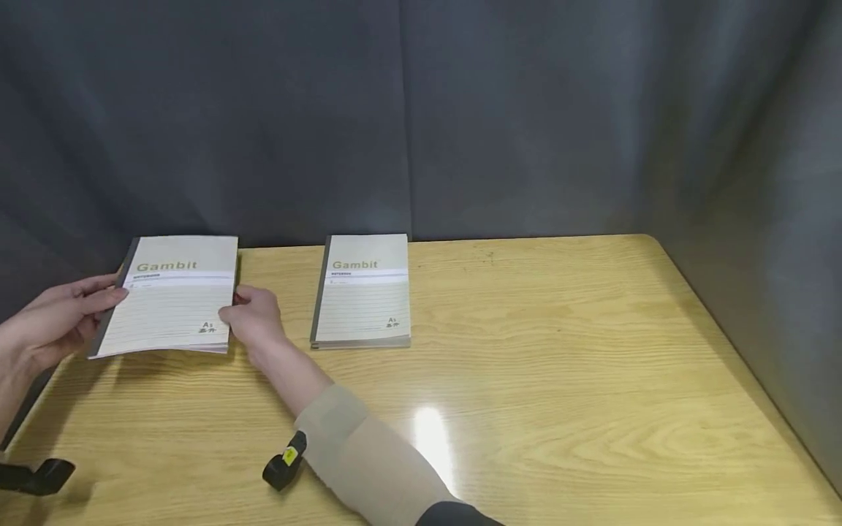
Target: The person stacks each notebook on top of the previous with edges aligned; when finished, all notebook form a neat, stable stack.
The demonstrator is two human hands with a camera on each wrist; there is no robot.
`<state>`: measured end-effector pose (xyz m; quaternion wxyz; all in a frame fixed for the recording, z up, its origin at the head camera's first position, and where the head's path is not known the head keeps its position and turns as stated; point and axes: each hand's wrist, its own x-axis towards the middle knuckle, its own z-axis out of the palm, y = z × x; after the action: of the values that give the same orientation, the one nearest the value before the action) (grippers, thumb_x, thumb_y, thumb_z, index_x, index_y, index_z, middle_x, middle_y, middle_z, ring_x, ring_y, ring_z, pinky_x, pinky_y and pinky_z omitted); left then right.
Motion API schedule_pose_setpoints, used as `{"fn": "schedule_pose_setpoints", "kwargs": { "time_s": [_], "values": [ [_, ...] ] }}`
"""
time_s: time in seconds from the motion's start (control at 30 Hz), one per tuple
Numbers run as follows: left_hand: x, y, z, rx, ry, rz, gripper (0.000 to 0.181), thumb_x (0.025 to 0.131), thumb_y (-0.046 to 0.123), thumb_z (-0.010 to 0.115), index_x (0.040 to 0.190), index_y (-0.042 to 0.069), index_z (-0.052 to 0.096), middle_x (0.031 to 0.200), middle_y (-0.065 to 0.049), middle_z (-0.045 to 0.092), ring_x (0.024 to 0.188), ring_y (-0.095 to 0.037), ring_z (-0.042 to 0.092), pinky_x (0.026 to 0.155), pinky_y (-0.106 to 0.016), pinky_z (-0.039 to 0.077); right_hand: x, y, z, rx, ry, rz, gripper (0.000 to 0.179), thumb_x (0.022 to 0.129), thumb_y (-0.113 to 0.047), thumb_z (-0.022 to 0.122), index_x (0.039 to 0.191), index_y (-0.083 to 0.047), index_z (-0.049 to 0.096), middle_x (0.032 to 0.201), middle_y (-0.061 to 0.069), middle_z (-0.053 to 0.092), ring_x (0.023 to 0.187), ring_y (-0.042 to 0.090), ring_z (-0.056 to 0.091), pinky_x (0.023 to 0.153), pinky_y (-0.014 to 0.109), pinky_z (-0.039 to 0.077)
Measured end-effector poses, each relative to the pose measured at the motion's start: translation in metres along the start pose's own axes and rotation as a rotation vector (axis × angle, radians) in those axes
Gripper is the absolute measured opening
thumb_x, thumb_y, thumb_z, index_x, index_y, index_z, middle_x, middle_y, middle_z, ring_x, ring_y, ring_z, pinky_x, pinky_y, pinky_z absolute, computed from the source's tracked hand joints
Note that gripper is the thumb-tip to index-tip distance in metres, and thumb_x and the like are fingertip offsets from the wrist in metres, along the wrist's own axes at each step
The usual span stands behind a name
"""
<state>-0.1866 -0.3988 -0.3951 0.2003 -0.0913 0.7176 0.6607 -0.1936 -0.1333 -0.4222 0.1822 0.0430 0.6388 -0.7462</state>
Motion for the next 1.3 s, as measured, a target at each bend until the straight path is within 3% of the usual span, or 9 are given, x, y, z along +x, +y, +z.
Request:
{"fn": "schedule_pose_setpoints", "kwargs": {
  "time_s": [0.07, 0.13, 0.23, 0.4, 0.63, 0.8, 0.9, 1.1, 1.3],
  "values": [
    [-0.004, 0.005, 0.006, -0.119, -0.020, 0.063, 0.083, 0.108, 0.017, 0.053, 0.165, 0.007, -0.006, 0.101, 0.012, 0.074, 0.080, -0.003, 0.065, 0.057, -0.018, 0.048, -0.004, -0.005, -0.005, -0.021, 0.001, -0.019, 0.050, 0.086, 0.008, 0.064, 0.136, -0.001, 0.065, 0.109, 0.003, 0.070, 0.094, 0.010, 0.061, 0.087, 0.027, 0.057],
    [-0.007, 0.010, 0.013, -0.155, -0.030, 0.123, 0.076, 0.107, 0.015, 0.053, 0.165, 0.010, 0.004, 0.104, 0.011, 0.075, 0.082, -0.004, 0.067, 0.061, -0.019, 0.051, -0.008, -0.012, -0.011, -0.039, -0.003, -0.049, 0.050, 0.087, 0.004, 0.065, 0.136, -0.005, 0.065, 0.110, 0.000, 0.069, 0.095, 0.008, 0.059, 0.085, 0.024, 0.054],
    [-0.013, 0.019, 0.027, -0.186, -0.013, 0.176, 0.074, 0.106, 0.014, 0.056, 0.165, 0.011, 0.011, 0.106, 0.010, 0.076, 0.083, -0.005, 0.068, 0.063, -0.020, 0.052, -0.014, -0.020, -0.022, -0.018, -0.022, -0.100, 0.052, 0.089, 0.002, 0.064, 0.140, -0.008, 0.063, 0.117, -0.001, 0.069, 0.098, 0.007, 0.060, 0.080, 0.023, 0.052],
    [-0.015, 0.033, 0.062, -0.194, 0.073, 0.231, 0.088, 0.102, 0.020, 0.064, 0.166, 0.006, 0.006, 0.106, 0.011, 0.076, 0.088, -0.003, 0.073, 0.066, -0.020, 0.057, -0.024, -0.036, -0.049, -0.005, -0.038, -0.183, 0.057, 0.093, 0.003, 0.062, 0.148, -0.010, 0.055, 0.137, -0.001, 0.065, 0.105, 0.010, 0.068, 0.077, 0.022, 0.054],
    [0.002, 0.045, 0.137, -0.101, 0.207, 0.267, 0.079, 0.103, 0.031, 0.061, 0.165, 0.009, 0.018, 0.117, 0.011, 0.060, 0.100, 0.002, 0.066, 0.076, -0.013, 0.057, -0.032, -0.056, -0.106, -0.112, 0.096, -0.255, 0.063, 0.090, 0.006, 0.061, 0.148, -0.016, 0.057, 0.145, -0.003, 0.060, 0.110, 0.014, 0.061, 0.066, 0.018, 0.048],
    [0.022, 0.053, 0.192, 0.042, 0.237, 0.247, 0.068, 0.109, 0.035, 0.050, 0.166, 0.016, 0.019, 0.131, 0.000, 0.056, 0.109, -0.004, 0.060, 0.084, -0.013, 0.055, -0.033, -0.064, -0.157, -0.177, 0.188, -0.255, 0.061, 0.089, 0.005, 0.064, 0.147, -0.013, 0.058, 0.146, 0.000, 0.062, 0.115, 0.018, 0.066, 0.079, 0.018, 0.055],
    [0.033, 0.055, 0.219, 0.139, 0.210, 0.223, 0.067, 0.110, 0.031, 0.047, 0.167, 0.018, 0.013, 0.145, -0.010, 0.056, 0.117, -0.013, 0.061, 0.095, -0.022, 0.054, -0.037, -0.067, -0.188, -0.198, 0.224, -0.223, 0.060, 0.089, 0.003, 0.066, 0.147, -0.010, 0.057, 0.145, 0.003, 0.064, 0.114, 0.019, 0.067, 0.085, 0.017, 0.055],
    [0.053, 0.047, 0.253, 0.200, 0.150, 0.184, 0.065, 0.111, 0.020, 0.044, 0.167, 0.013, 0.012, 0.158, -0.018, 0.049, 0.145, -0.030, 0.048, 0.123, -0.045, 0.038, -0.045, -0.065, -0.237, -0.219, 0.197, -0.144, 0.063, 0.090, 0.003, 0.065, 0.151, -0.010, 0.052, 0.144, 0.006, 0.063, 0.107, 0.016, 0.064, 0.083, 0.017, 0.054],
    [0.066, 0.036, 0.266, 0.297, 0.179, 0.186, 0.056, 0.111, 0.017, 0.041, 0.163, 0.007, 0.025, 0.163, -0.020, 0.039, 0.154, -0.032, 0.037, 0.128, -0.047, 0.032, -0.041, -0.060, -0.255, -0.245, 0.140, -0.107, 0.063, 0.092, 0.004, 0.064, 0.152, -0.007, 0.049, 0.148, 0.013, 0.059, 0.107, 0.017, 0.060, 0.082, 0.013, 0.052]
  ]
}}
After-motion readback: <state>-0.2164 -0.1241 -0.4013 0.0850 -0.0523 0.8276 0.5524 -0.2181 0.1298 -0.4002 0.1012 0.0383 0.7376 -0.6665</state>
